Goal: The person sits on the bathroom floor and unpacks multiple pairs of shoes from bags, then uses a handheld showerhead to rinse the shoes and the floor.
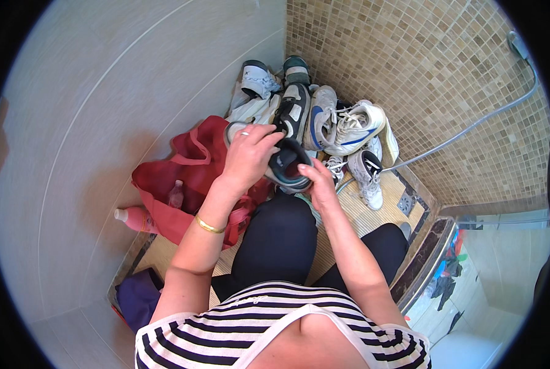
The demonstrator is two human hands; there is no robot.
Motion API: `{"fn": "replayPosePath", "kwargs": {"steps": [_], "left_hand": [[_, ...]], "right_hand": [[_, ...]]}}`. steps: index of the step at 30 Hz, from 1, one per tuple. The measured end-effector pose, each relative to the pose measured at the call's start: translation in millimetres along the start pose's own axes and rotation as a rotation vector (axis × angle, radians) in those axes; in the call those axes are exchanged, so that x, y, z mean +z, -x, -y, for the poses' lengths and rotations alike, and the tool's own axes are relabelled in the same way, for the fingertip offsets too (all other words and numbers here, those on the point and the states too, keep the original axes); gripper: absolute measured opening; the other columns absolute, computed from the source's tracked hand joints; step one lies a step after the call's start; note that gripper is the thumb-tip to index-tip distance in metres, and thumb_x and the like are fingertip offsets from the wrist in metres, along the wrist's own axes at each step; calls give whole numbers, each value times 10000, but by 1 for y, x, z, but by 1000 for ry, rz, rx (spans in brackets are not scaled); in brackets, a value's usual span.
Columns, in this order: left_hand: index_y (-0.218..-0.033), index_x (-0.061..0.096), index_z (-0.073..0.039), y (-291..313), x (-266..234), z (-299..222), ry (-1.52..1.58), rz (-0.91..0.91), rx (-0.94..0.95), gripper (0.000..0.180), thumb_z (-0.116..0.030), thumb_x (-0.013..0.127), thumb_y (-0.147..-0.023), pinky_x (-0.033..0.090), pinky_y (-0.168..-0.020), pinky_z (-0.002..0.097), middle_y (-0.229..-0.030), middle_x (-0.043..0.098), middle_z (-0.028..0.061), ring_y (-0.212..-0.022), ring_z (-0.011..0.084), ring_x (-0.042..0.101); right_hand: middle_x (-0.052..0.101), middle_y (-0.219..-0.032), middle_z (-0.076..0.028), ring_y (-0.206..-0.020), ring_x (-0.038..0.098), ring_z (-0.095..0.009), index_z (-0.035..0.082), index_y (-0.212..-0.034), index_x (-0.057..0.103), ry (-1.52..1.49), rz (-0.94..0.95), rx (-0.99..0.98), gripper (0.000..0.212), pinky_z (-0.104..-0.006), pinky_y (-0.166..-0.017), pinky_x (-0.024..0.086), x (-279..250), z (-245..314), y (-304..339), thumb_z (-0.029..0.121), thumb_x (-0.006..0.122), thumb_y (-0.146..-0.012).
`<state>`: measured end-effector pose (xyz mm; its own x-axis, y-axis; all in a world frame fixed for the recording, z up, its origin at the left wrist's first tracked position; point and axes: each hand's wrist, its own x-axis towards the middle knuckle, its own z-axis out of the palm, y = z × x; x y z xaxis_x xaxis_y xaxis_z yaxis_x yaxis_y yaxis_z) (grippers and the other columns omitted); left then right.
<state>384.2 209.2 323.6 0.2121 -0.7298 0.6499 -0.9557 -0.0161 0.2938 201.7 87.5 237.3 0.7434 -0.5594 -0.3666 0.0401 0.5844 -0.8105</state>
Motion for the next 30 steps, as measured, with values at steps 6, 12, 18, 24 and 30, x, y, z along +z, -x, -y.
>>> {"fn": "replayPosePath", "kwargs": {"steps": [6, 12, 18, 24, 30], "left_hand": [[-1062, 738, -27, 57, -37, 26, 188, -5, -261, 235, 35, 762, -837, 583, -765, 385, -962, 733, 128, -880, 310, 715], [-1010, 748, -5, 114, -78, 60, 102, 305, -536, 129, -98, 720, -925, 562, -788, 424, -956, 734, 190, -872, 370, 714], [-1032, 768, -13, 212, -90, 144, -115, 746, -748, 186, -149, 719, -914, 543, -874, 475, -1011, 748, 208, -964, 408, 699], [-1110, 787, -49, 216, -38, 161, -305, 1283, -802, 319, -254, 741, -871, 557, -990, 461, -1128, 760, 188, -1120, 377, 710], [-1232, 754, -78, 263, 42, 160, -43, 1318, -863, 441, -381, 651, -928, 565, -982, 490, -1285, 725, 179, -1205, 369, 691]], "right_hand": [[708, -1147, -118, -953, 745, -238, -1, -1343, 580, -139, -203, -88, 485, -388, -745, 640, -11, 10, -34, 251, 709, -949], [521, -1505, -207, -1286, 602, -401, 21, -1506, 445, -33, -199, -45, 783, -581, -974, 572, -53, 35, -128, 545, 692, -980], [678, -1262, -179, -1035, 727, -288, 14, -1388, 558, 316, -135, 143, 469, -394, -747, 626, -47, -36, -119, 272, 656, -1009], [749, -1058, -117, -825, 756, -184, 6, -1318, 628, 466, 272, 236, 325, -272, -657, 580, 21, -74, -89, 144, 632, -1024], [749, -1053, -82, -824, 749, -158, 9, -1314, 639, 516, 458, 225, 311, -255, -666, 573, 29, -75, -89, 157, 638, -1040]]}}
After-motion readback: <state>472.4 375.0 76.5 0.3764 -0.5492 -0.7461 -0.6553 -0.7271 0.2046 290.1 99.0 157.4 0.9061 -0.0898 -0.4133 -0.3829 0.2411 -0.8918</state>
